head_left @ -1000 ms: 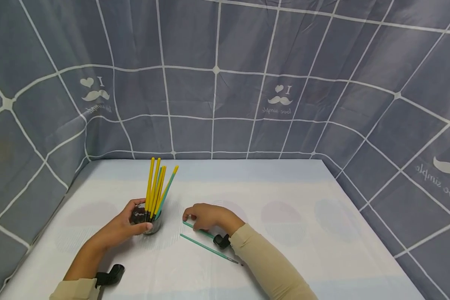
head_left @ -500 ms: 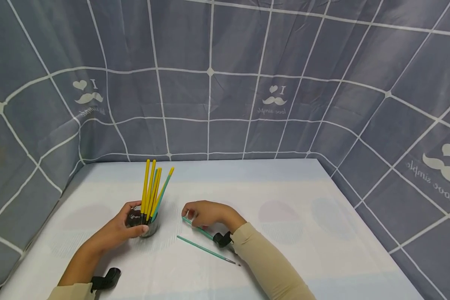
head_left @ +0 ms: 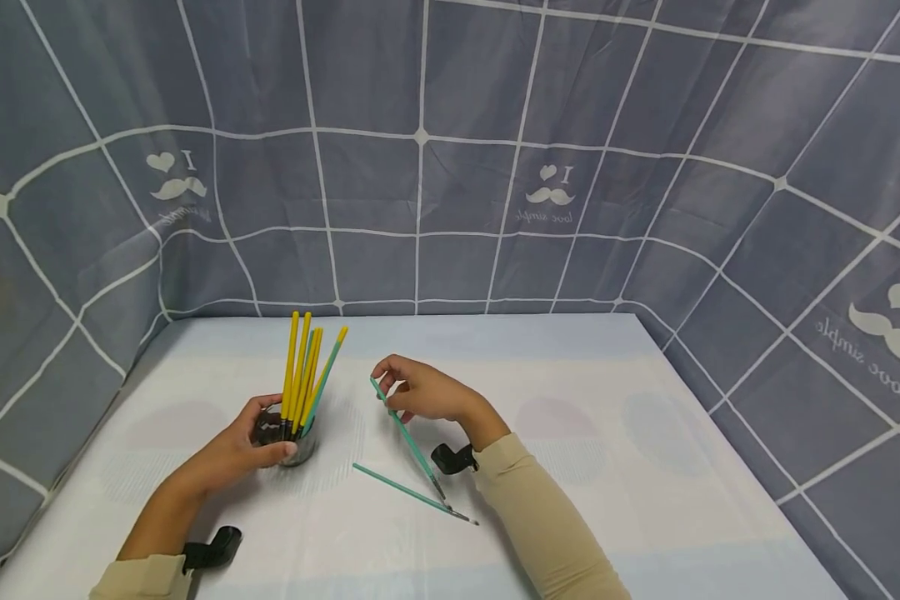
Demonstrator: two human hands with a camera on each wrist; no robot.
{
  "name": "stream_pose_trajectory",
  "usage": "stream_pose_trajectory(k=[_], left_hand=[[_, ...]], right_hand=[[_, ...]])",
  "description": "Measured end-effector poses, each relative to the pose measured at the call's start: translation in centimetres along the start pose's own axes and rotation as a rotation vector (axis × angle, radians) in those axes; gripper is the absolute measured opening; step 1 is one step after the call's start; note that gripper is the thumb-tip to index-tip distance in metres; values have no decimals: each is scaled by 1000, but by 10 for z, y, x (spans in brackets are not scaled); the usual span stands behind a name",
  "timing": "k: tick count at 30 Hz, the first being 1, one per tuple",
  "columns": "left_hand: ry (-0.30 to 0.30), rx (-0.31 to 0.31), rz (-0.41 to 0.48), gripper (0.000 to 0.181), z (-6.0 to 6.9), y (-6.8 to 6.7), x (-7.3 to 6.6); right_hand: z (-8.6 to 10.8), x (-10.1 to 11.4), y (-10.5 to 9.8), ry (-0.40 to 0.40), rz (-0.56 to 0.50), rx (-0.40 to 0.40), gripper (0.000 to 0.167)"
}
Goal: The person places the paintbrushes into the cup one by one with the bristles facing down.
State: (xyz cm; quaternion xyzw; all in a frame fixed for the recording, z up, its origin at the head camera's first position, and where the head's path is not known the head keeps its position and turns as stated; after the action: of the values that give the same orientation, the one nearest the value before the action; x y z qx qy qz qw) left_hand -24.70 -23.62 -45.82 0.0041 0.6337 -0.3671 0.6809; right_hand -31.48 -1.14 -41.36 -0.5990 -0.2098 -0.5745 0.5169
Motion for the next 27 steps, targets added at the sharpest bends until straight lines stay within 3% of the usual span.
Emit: stream_pose_trajectory(k=[10, 15, 27], left_hand=[[13, 10, 9, 80, 2, 4, 1], [51, 11, 21, 78, 3, 2, -3], [30, -19, 20, 82, 0, 4, -2]], right_hand=[[-2, 14, -14, -178, -151, -95, 35], [-1, 30, -26, -243, -213, -248, 40], [-3, 72, -35, -421, -270, -535, 43]])
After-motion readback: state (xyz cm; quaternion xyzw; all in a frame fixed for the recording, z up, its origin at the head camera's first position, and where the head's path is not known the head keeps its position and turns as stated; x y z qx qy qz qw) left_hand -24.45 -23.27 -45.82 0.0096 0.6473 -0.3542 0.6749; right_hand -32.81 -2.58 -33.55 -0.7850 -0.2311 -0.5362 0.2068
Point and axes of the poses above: each hand's wrist, its own z-axis away from the middle knuckle, its own y-axis out of the palm, x = y × z, the point moved 9 cm from there along -z, towards the middle knuckle, and after that the axes turned 15 degrees about x, right-handed, at the moved point
